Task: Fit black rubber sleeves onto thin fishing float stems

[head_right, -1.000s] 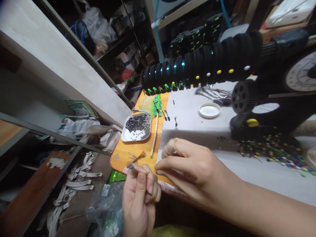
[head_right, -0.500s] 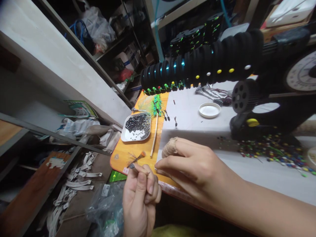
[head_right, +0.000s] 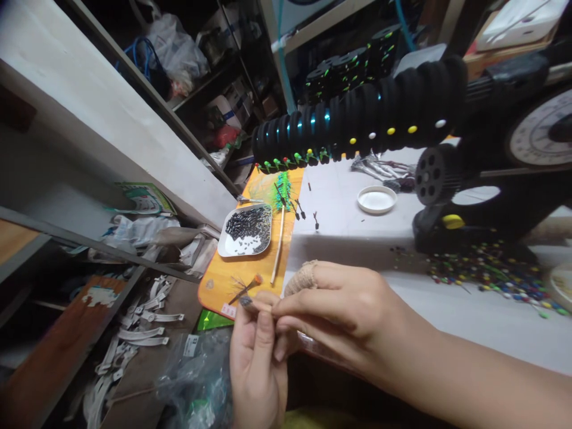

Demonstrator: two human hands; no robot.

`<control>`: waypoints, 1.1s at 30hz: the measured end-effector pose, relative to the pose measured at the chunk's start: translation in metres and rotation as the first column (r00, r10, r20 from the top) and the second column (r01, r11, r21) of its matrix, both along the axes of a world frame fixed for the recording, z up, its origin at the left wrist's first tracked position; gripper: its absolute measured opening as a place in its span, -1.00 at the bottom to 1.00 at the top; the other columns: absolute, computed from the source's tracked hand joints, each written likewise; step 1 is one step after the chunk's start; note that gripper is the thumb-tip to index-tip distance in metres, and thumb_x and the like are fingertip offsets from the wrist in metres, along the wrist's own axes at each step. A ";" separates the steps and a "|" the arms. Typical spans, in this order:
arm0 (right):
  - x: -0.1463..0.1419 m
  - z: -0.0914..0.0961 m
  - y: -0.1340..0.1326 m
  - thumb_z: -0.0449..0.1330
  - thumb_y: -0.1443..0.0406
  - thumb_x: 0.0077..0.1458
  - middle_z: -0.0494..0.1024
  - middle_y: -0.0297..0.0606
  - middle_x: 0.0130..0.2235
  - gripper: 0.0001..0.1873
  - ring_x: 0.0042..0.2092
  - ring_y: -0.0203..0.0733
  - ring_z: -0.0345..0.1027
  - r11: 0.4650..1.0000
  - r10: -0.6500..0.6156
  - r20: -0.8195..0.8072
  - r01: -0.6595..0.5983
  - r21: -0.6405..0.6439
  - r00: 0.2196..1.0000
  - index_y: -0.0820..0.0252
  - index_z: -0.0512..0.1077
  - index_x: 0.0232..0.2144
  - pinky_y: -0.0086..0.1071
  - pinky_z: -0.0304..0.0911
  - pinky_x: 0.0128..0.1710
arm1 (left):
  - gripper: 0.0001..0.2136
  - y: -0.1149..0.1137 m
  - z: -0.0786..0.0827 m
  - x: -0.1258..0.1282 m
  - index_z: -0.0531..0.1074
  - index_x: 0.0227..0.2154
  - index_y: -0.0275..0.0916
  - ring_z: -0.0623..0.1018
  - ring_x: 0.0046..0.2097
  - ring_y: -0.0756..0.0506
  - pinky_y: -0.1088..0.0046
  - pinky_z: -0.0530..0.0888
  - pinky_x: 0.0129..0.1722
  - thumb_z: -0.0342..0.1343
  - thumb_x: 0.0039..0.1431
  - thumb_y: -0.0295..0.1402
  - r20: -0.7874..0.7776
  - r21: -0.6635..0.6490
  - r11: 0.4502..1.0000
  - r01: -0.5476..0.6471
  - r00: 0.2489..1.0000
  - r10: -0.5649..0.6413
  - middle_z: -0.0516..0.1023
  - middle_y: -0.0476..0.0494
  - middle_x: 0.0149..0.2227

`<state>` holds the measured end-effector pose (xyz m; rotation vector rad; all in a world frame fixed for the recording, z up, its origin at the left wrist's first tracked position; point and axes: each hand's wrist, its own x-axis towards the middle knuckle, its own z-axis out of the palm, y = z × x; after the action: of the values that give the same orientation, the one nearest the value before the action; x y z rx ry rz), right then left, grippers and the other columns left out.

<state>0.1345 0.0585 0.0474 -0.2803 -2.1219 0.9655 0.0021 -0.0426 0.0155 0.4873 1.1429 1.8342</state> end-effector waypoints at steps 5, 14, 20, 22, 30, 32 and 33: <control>-0.002 -0.001 -0.005 0.21 0.44 0.32 0.54 -0.21 -0.30 -0.90 -0.30 -0.22 0.44 0.981 -0.092 0.038 0.084 0.177 0.995 0.21 0.49 -0.15 -0.44 0.34 -0.38 | -0.91 0.008 0.008 -0.003 0.57 -0.33 -0.08 0.46 -0.33 0.03 0.60 0.49 -0.23 0.32 0.29 -0.25 0.014 0.287 0.954 -0.084 0.996 0.083 0.55 0.03 -0.36; -0.006 0.010 -0.008 0.13 0.46 0.36 0.53 -0.23 -0.22 -0.86 -0.24 -0.30 0.46 0.977 -0.075 0.025 0.068 0.202 0.997 0.19 0.46 -0.16 -0.52 0.35 -0.30 | -0.87 0.007 0.021 -0.012 0.55 -0.38 -0.12 0.31 -0.39 -0.01 0.64 0.43 -0.32 0.32 0.28 -0.28 0.040 0.394 0.900 -0.187 0.982 0.187 0.27 0.08 -0.59; -0.003 0.015 -0.004 0.11 0.41 0.37 0.50 -0.22 -0.33 -0.82 -0.33 -0.26 0.41 0.974 -0.101 0.033 0.092 0.209 0.994 0.17 0.51 -0.23 -0.48 0.33 -0.39 | -0.87 0.008 0.015 -0.015 0.58 -0.38 -0.15 0.45 -0.29 0.03 0.66 0.48 -0.25 0.31 0.30 -0.31 0.080 0.326 0.930 -0.170 0.985 0.152 0.40 0.06 -0.49; -0.003 0.013 -0.004 0.13 0.38 0.37 0.48 -0.24 -0.35 -0.82 -0.34 -0.22 0.39 0.976 -0.119 0.034 0.110 0.187 0.992 0.14 0.52 -0.25 -0.42 0.29 -0.41 | -0.87 0.007 0.014 -0.015 0.58 -0.39 -0.15 0.48 -0.28 0.04 0.67 0.47 -0.25 0.32 0.30 -0.31 0.105 0.296 0.940 -0.168 0.984 0.143 0.41 0.06 -0.47; -0.002 0.005 -0.005 0.18 0.41 0.36 0.39 -0.26 -0.34 -0.85 -0.33 -0.21 0.31 0.966 -0.111 0.085 0.087 0.245 0.990 0.12 0.53 -0.12 -0.33 0.17 -0.40 | -0.84 0.009 0.017 -0.011 0.58 -0.42 -0.16 0.45 -0.32 0.05 0.68 0.50 -0.26 0.30 0.31 -0.30 0.145 0.322 0.937 -0.134 0.985 0.091 0.40 0.05 -0.47; -0.001 0.004 -0.005 0.19 0.43 0.35 0.40 -0.26 -0.33 -0.85 -0.33 -0.22 0.27 0.952 -0.128 0.080 0.100 0.288 0.989 0.13 0.53 -0.13 -0.34 0.15 -0.40 | -0.85 0.009 0.018 -0.011 0.60 -0.40 -0.18 0.45 -0.33 0.05 0.68 0.51 -0.27 0.31 0.30 -0.31 0.159 0.325 0.936 -0.137 0.983 0.089 0.38 0.05 -0.48; -0.001 0.004 -0.006 0.18 0.44 0.35 0.41 -0.25 -0.32 -0.85 -0.33 -0.22 0.26 0.947 -0.132 0.075 0.104 0.304 0.988 0.15 0.53 -0.15 -0.35 0.14 -0.40 | -0.88 0.009 0.018 -0.012 0.61 -0.38 -0.18 0.44 -0.33 0.05 0.67 0.51 -0.27 0.32 0.29 -0.32 0.172 0.320 0.937 -0.141 0.981 0.088 0.38 0.05 -0.49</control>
<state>0.1331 0.0529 0.0515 -0.3006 -2.2727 0.5596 -0.0098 -0.0335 0.0337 0.4643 0.7736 2.1406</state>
